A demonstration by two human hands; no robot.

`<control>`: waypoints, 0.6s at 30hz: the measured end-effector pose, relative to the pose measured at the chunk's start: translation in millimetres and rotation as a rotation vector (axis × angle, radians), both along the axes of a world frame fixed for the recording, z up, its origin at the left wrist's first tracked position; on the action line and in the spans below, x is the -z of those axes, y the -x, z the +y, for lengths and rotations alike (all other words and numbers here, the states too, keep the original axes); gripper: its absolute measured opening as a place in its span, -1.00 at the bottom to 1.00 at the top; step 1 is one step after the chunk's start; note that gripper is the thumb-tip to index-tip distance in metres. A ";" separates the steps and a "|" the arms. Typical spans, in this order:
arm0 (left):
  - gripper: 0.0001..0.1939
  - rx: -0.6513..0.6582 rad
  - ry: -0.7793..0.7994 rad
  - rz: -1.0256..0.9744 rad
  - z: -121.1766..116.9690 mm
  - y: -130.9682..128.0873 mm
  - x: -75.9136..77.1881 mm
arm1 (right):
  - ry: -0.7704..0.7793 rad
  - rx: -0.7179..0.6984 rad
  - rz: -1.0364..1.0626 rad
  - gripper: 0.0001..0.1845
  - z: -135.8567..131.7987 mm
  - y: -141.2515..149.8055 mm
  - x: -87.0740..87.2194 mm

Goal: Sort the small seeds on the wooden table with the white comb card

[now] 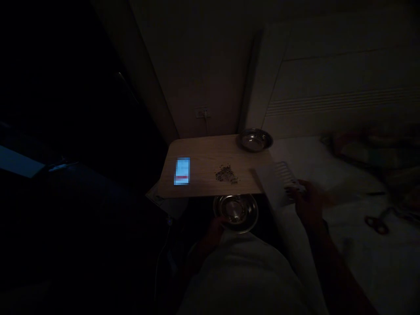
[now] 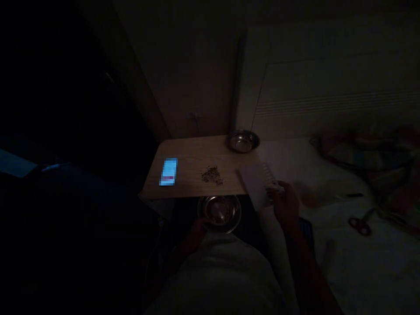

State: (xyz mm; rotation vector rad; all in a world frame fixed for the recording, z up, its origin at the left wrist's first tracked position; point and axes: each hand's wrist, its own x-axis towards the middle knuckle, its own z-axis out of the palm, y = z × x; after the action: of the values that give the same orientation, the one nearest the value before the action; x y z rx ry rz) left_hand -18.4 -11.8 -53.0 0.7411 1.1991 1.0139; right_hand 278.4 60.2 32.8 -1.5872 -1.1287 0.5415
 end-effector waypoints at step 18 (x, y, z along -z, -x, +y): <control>-0.67 -0.009 -0.110 0.174 -0.9 0.2 17.4 | -0.031 0.009 0.123 -0.55 4.0 6.3 -17.1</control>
State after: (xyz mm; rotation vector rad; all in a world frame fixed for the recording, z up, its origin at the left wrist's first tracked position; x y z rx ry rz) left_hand -18.7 -12.7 -70.3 0.9267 1.3037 1.0457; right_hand 272.1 64.2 49.8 -1.5106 -1.0329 0.6049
